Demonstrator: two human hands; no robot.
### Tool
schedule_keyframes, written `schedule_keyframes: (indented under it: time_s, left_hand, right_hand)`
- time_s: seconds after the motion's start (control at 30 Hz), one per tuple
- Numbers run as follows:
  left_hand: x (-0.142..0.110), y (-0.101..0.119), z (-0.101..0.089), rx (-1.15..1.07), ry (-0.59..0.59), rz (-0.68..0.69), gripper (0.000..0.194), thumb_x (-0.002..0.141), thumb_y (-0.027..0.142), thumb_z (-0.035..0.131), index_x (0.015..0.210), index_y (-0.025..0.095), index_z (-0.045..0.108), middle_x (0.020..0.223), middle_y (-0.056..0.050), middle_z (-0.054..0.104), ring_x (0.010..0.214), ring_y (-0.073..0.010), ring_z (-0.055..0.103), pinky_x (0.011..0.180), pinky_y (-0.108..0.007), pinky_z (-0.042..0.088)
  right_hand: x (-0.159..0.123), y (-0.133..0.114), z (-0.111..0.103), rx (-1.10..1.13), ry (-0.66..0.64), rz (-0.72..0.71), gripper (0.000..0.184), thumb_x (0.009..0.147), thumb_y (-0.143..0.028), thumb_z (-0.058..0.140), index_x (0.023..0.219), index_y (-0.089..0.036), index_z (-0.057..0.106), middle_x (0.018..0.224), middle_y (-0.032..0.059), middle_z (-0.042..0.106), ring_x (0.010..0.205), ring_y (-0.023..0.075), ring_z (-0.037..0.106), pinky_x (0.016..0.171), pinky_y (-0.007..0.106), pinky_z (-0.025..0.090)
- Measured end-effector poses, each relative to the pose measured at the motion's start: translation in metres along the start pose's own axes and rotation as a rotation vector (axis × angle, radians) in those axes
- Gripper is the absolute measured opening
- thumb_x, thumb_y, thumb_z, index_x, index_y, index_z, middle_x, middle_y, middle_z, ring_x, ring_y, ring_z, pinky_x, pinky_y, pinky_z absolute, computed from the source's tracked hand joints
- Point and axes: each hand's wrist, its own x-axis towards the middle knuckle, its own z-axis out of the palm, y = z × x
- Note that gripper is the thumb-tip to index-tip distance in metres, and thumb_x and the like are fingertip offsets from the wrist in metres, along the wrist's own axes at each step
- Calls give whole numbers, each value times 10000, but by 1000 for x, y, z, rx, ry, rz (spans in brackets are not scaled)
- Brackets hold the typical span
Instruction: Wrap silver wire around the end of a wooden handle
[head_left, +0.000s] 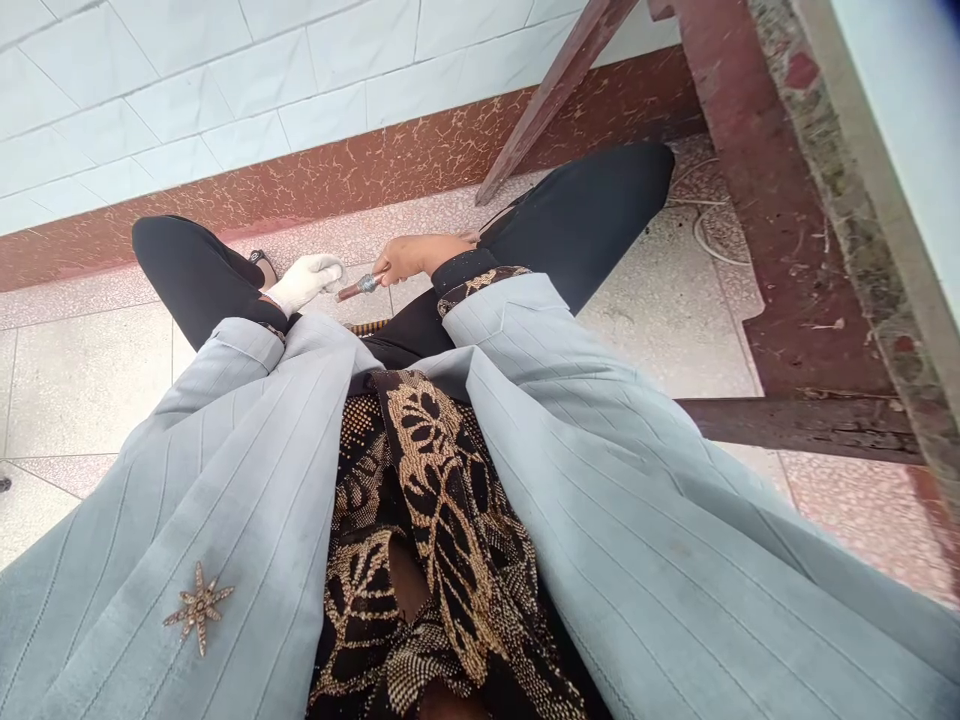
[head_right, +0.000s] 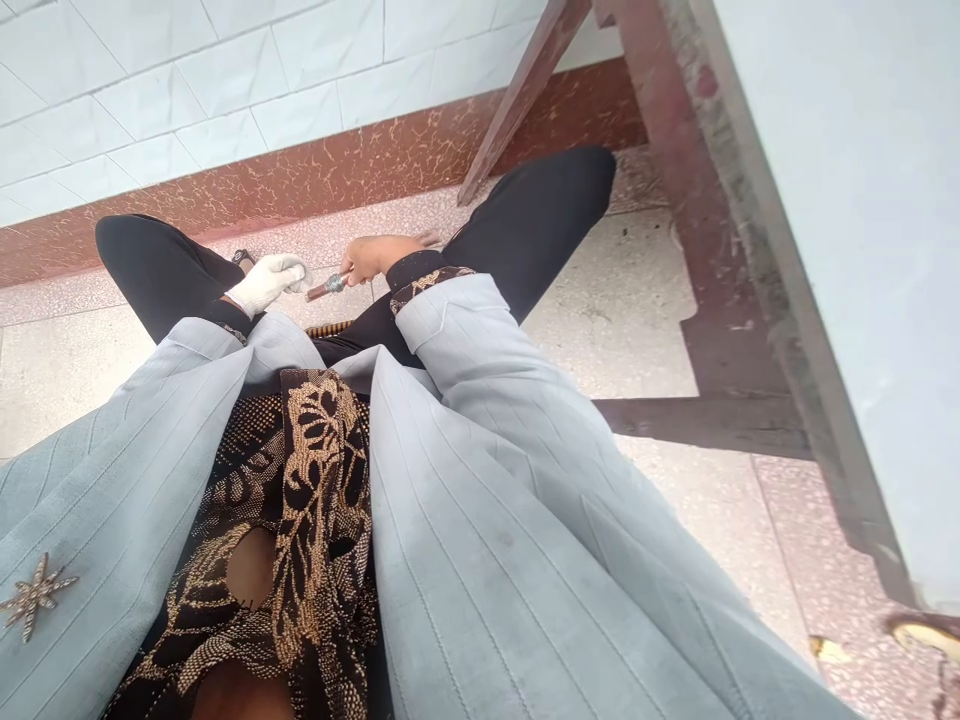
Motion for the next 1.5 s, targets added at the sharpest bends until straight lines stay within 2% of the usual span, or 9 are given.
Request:
schedule_keyframes:
  time_s: [0.2,0.4,0.5,0.6,0.77,0.93,1.13,1.33,1.5]
  left_hand:
    - [2,-5,-2,3,34,-32,198,1041,297,895,940,188,763,820,-4,697,761,-153,635,829,-290,614]
    - [11,-9,-4,-45,94,-46,270,1098,277,917,918,195,734,794,3,681,731,-154,634,818,-301,589]
    - [8,-7,-2,-75,20,-57,281,1140,275,893,915,183,753,780,-16,703,698,-158,629,792,-313,565]
    - [2,-2,2,-76,-96,-76,308,1155,314,914,917,183,767,767,-27,718,684,-165,655,787,-324,570]
    - [-5,8,5,-13,-286,-76,386,1098,374,992,834,225,753,661,3,661,615,-167,609,708,-321,504]
    - [-6,13,3,41,-148,-71,291,1083,277,914,847,199,764,665,23,622,637,-140,535,684,-286,425]
    - [-3,11,0,81,-30,-51,223,1064,154,783,852,197,729,726,24,628,700,-145,564,756,-286,470]
    - [4,0,-3,26,10,-51,295,1074,236,907,861,205,706,772,18,643,734,-164,593,816,-312,518]
    - [6,-5,-1,-121,32,-72,359,1156,307,905,878,206,703,794,-2,692,739,-165,655,832,-314,555]
  right_hand:
    - [-11,-15,-2,23,-171,-47,432,1187,-306,881,1560,-105,962,1126,113,910,987,198,783,993,322,578]
    - [-15,-11,-7,250,-121,-209,302,1193,-347,887,1377,-122,969,976,47,797,964,178,725,1010,306,575]
    - [-18,-14,-6,428,-48,-270,185,1201,-272,855,1278,-119,921,930,33,737,901,151,657,967,276,554]
    - [-17,-21,-3,558,138,-261,270,1258,-180,697,1442,-85,870,967,32,731,891,120,591,934,250,523]
    - [-8,-21,-1,366,420,42,416,1264,-262,707,1610,-111,882,1116,112,834,1074,214,739,973,296,561]
    - [-3,-15,0,34,196,141,259,1127,-213,895,1358,-183,1010,1145,151,896,1239,330,825,1049,362,581]
    - [-5,-16,2,39,-142,-24,359,1140,-262,939,1458,-104,994,1050,116,888,1020,229,787,1001,326,556]
    - [-8,-9,-3,146,-160,-154,518,1161,-520,925,1500,-131,972,1106,98,891,1052,224,783,1024,332,562]
    - [-17,-15,-6,424,13,-278,297,1202,-369,835,1362,-132,917,995,72,798,977,192,681,981,293,549]
